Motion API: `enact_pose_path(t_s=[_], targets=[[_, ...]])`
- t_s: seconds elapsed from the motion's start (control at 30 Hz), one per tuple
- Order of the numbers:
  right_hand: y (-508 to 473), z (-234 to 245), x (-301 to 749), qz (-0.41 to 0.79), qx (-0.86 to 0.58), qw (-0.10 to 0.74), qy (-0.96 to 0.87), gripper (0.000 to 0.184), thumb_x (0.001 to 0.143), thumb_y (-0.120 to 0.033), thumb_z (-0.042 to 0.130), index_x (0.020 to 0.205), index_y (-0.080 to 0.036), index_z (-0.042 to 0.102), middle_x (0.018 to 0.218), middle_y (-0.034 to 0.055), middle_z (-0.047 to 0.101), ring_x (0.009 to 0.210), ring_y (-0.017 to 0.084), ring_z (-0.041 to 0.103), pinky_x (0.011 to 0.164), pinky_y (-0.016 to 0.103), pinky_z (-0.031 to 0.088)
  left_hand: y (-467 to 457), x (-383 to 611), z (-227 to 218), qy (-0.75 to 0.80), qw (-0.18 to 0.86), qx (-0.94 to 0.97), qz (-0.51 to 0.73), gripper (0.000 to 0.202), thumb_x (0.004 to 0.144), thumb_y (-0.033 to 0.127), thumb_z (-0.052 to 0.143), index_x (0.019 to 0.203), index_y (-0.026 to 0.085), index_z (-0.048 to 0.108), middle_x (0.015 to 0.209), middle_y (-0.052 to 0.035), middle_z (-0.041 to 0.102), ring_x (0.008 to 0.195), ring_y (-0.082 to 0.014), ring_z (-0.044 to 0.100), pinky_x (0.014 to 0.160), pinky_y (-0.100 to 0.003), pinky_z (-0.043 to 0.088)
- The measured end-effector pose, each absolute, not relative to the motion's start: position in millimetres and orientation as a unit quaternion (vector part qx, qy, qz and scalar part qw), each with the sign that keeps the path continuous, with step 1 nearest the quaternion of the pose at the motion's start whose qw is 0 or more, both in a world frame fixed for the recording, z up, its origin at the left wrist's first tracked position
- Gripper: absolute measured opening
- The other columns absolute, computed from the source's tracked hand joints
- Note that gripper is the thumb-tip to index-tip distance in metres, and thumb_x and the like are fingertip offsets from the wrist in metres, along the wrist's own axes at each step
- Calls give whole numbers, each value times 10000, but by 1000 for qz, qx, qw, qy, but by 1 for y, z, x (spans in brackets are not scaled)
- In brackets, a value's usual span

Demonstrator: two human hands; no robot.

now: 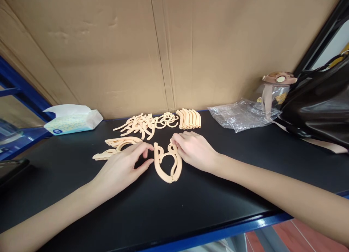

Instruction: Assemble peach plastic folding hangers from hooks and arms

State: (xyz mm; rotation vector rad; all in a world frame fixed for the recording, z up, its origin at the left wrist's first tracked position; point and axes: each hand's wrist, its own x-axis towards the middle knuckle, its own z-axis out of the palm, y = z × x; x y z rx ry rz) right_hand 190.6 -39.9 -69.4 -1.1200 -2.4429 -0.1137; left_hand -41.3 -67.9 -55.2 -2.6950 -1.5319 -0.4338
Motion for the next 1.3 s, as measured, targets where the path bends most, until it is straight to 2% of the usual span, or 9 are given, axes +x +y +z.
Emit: enact_pose_path(t_s=[0.1, 0.23, 0.3, 0.4, 0.53, 0.7, 0.87, 1.03, 1.3], targets=[[-41, -68, 191, -53, -413, 225, -881, 151, 933, -198, 379, 854, -175, 506, 743, 32, 607, 677, 165, 542, 674, 294, 399, -66, -42, -59, -453, 35, -873, -174, 245, 880, 280, 528, 1118, 235, 493, 1103, -25, 556, 953, -211, 581, 724, -324, 494], [-43, -67, 191, -28, -389, 229, -892, 210, 956, -227, 341, 861, -169, 520, 745, 38, 594, 681, 164, 529, 705, 310, 402, -64, -42, -60, -419, 26, -886, -196, 403, 865, 378, 574, 1223, 238, 454, 1267, -60, 483, 1152, -254, 494, 922, -407, 466], [-43, -67, 192, 23, -373, 234, -897, 214, 958, -209, 327, 900, -175, 530, 791, 41, 596, 724, 163, 535, 717, 307, 406, -65, -42, -59, -409, 6, -892, -191, 487, 848, 443, 590, 1265, 249, 428, 1334, -69, 445, 1204, -263, 463, 973, -428, 435], [-43, -66, 191, 182, -329, 247, -893, 185, 949, -181, 350, 955, -196, 535, 897, 30, 606, 818, 147, 553, 747, 285, 422, -68, -40, -58, -384, -33, -908, -163, 693, 793, 537, 622, 1353, 242, 338, 1420, -92, 383, 1287, -289, 388, 1025, -458, 388], [-42, -66, 186, 375, -281, 283, -837, 98, 930, -233, 442, 961, -194, 527, 970, 21, 615, 900, 136, 569, 809, 279, 441, -70, -39, -59, -369, -88, -916, -130, 800, 789, 545, 624, 1416, 231, 240, 1367, -119, 462, 1204, -293, 476, 977, -466, 418], [-35, -71, 187, 330, -394, 332, -791, 168, 905, -348, 500, 902, -187, 547, 830, 2, 610, 716, 116, 545, 640, 239, 425, -70, -40, -57, -378, -86, -911, -143, 821, 774, 497, 659, 1427, 242, 233, 1216, -75, 566, 1077, -256, 537, 935, -431, 441], [-29, -72, 194, 339, -430, 323, -772, 319, 888, -478, 496, 836, -174, 576, 697, -20, 565, 603, 99, 485, 545, 226, 365, -67, -45, -50, -363, 33, -915, -172, 746, 780, 419, 672, 1396, 193, 316, 1217, -86, 547, 1104, -263, 504, 950, -410, 422], [-26, -72, 194, 469, -358, 320, -741, 313, 853, -461, 560, 772, -159, 547, 638, -35, 504, 578, 89, 490, 539, 219, 380, -58, -53, -45, -351, 116, -908, -199, 622, 823, 398, 633, 1344, 156, 395, 1280, -110, 510, 1157, -272, 475, 978, -406, 404], [-27, -67, 191, 549, -345, 320, -691, 273, 828, -409, 610, 811, -139, 571, 629, -37, 503, 567, 76, 483, 551, 217, 400, -55, -54, -46, -374, 80, -905, -187, 643, 821, 453, 625, 1360, 219, 363, 1328, -94, 469, 1187, -276, 467, 978, -422, 421]])
